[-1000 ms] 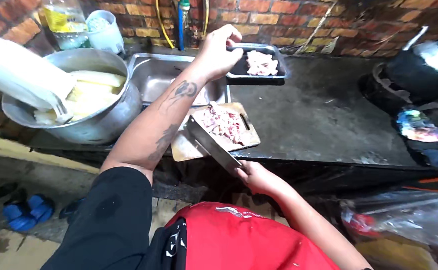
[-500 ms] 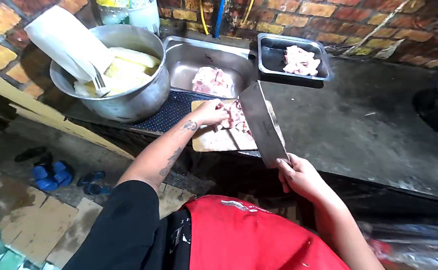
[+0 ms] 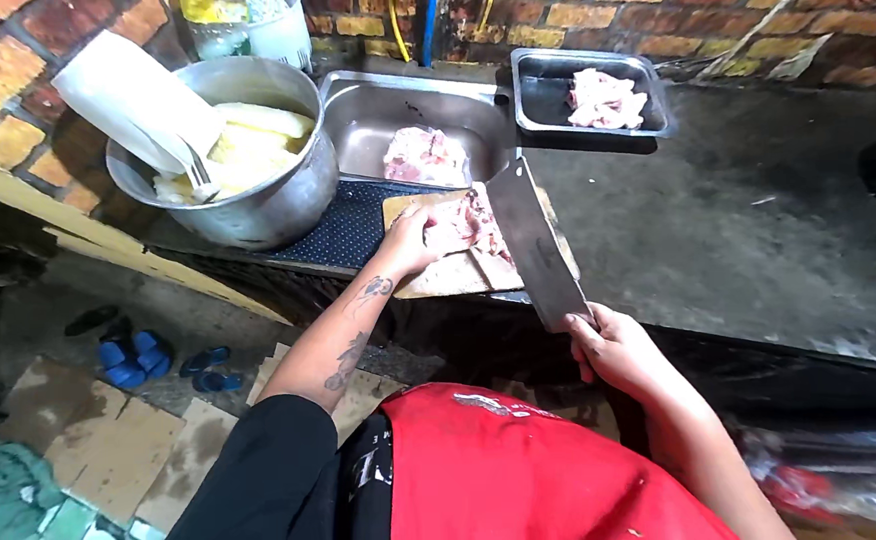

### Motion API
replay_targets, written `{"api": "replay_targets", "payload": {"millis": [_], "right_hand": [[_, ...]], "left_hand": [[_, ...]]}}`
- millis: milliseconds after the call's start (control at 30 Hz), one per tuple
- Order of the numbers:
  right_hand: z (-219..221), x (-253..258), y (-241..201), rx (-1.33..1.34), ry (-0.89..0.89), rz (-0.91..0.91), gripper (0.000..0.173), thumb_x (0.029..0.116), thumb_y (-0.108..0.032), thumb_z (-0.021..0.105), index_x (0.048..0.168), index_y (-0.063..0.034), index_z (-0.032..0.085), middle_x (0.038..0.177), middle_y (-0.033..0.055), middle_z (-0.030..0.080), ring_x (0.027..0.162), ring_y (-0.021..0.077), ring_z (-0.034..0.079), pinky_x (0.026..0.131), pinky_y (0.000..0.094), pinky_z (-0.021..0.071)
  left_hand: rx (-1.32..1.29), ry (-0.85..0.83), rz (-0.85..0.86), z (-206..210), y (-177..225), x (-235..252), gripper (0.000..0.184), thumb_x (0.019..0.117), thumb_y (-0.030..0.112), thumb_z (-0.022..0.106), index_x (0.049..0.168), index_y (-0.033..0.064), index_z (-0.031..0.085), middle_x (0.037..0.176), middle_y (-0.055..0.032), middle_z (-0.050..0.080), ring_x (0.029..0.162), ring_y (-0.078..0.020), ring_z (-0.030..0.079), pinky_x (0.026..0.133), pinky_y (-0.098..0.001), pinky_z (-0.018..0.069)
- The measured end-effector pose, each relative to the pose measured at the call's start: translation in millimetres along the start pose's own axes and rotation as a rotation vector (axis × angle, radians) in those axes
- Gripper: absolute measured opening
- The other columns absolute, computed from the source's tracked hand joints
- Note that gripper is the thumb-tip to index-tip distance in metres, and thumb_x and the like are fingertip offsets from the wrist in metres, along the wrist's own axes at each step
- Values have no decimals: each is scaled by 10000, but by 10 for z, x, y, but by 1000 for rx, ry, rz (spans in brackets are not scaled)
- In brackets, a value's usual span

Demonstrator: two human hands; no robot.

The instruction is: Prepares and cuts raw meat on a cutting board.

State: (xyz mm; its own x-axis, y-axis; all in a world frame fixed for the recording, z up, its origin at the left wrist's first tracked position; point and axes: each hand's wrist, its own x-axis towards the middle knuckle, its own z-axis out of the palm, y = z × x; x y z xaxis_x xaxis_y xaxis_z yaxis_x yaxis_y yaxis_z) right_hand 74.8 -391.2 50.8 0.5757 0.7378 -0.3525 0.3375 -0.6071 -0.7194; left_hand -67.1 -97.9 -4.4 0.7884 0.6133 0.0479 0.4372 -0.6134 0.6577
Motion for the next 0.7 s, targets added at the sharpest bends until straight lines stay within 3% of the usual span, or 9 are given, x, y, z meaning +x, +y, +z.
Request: {"api": "replay_targets", "payload": {"millis": [133,200,300,333,400,467,567,633,700], "right_hand": [[40,-21,-25,6,8,-11,254,1111,-183,443,1206,13,573,669,16,535,469,65,535,479,247,506],[61,-29,-45,5,7,-17,246,1110,-180,445,1194,10,576,662,11,534,464,59,530,474,238,501],[64,-26,-39,5,4,-24,235,1105,-179,449,1168,0,587,656,7,535,465,61,534,476,235,503],[63,-23,-37,4,-1,-21,234,1106,-180,447,1165,-2,588,660,8,535,470,63,536,480,236,504],[62,-25,-26,4,-7,-5,231,1109,-193,454,1160,-13,589,661,2,537,470,56,536,480,229,503],[64,-22,-16,16,-7,1,224,1110,-190,457,1159,-15,588,659,-1,540,468,50,537,476,221,502],[61,0,-16,18,7,1,228,1110,-187,454,1158,-11,591,656,1,543,466,53,541,479,221,507],[57,15,-29,18,14,1,228,1112,-188,451,1148,-7,586,652,5,538,464,55,542,477,221,507],[49,25,-59,24,25,-5,228,1111,-189,453,1146,-9,589,653,4,535,470,54,543,482,221,508]], "left_hand": [[-93,-4,-129,-180,-36,134,285,1014,225,630,1085,-37,715,1073,-203,713,1043,-318,683,972,-516,515],[-108,-17,-195,-176,-63,257,282,985,201,662,1156,-22,692,1112,-207,703,1076,-324,678,984,-517,520],[-142,-160,-289,-144,-8,426,495,891,222,790,1293,-24,636,1182,-239,681,1101,-344,664,985,-537,515],[-124,-215,-310,-143,21,470,539,873,253,823,1287,-35,634,1184,-251,676,1097,-357,662,982,-551,512],[-75,-294,-339,-110,59,528,513,848,329,846,1155,-48,682,1103,-239,691,1024,-343,673,944,-558,518],[-64,-349,-374,-82,113,515,539,846,372,845,1154,-42,690,1098,-225,700,1027,-334,677,952,-559,514],[-22,-336,-387,-9,188,449,633,825,379,852,1283,-5,645,1177,-202,708,1102,-326,696,996,-549,538],[87,-283,-341,28,279,366,691,816,403,828,1305,-37,618,1220,-257,670,1167,-402,645,997,-630,493],[99,-221,-327,45,367,292,715,838,384,806,1339,-65,565,1251,-288,640,1202,-431,619,1008,-644,475]]}}
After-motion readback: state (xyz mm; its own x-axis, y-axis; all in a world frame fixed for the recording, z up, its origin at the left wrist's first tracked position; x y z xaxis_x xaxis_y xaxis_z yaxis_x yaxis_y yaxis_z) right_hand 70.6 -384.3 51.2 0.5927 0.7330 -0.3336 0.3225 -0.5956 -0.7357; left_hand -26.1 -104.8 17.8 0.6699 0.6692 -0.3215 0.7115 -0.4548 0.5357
